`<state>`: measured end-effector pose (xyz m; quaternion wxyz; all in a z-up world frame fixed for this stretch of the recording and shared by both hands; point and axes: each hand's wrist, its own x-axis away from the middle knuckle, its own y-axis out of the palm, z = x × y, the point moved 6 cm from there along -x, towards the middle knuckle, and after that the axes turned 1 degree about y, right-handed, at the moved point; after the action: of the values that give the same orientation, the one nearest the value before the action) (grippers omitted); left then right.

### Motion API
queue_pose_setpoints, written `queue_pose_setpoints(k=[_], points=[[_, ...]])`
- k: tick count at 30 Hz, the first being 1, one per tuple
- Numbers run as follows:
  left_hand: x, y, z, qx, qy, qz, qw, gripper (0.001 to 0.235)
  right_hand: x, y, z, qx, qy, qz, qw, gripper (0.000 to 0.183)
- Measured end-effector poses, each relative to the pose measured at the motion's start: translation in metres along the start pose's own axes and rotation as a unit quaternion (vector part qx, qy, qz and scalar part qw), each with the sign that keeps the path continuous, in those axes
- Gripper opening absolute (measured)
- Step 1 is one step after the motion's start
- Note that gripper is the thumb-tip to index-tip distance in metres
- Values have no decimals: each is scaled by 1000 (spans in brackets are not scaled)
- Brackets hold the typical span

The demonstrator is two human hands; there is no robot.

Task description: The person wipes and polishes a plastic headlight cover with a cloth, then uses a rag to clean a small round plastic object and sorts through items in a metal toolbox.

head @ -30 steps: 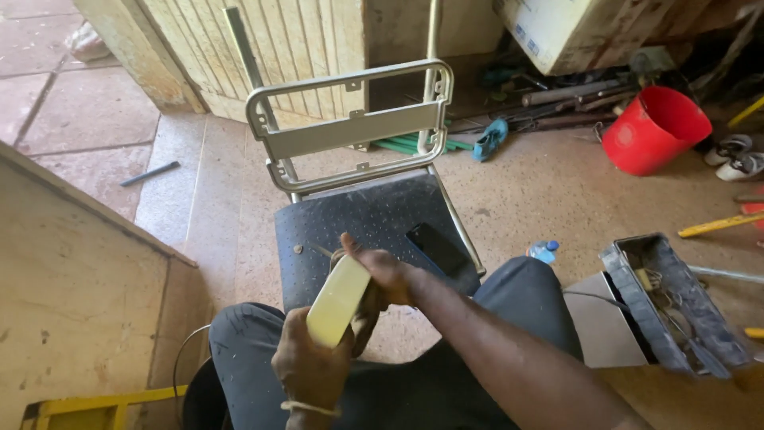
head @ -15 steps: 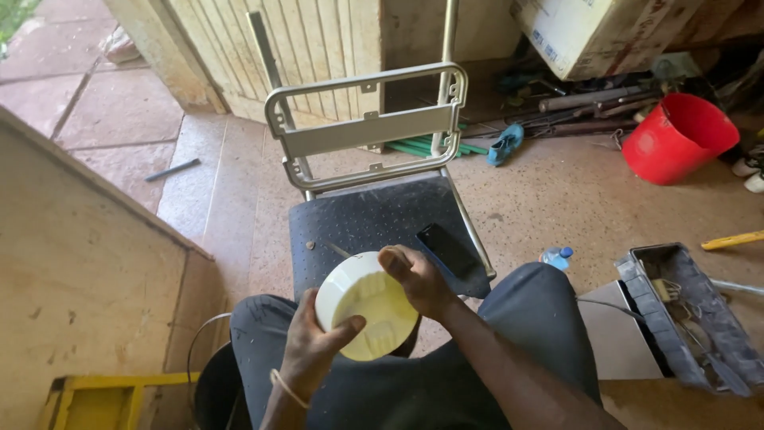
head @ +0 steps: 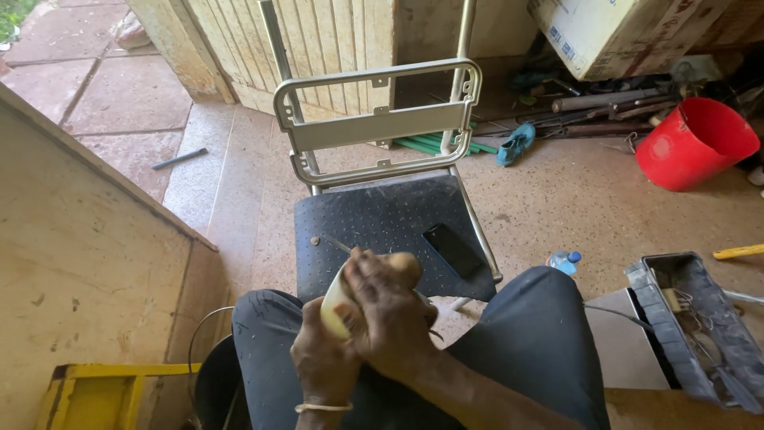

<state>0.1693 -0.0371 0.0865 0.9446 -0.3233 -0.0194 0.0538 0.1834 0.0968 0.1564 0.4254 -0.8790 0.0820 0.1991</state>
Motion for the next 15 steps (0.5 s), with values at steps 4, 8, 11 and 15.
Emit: queue_pose_setpoints(k=[4,8,11,15], points=[[4,11,-22,1,-33,23,999,55,-6,13,17,1,-41,-11,999,58],[8,18,-38,-53,45,33,997,47,2,34,36,-63,125,-122,983,88],[-13,21,-42,-45,32,21,998,38,10,36,-7,0,-15,-84,996,89],[-16,39,-56,-70,-10,-67,995,32,1,64,12,20,8,-98,995,110]])
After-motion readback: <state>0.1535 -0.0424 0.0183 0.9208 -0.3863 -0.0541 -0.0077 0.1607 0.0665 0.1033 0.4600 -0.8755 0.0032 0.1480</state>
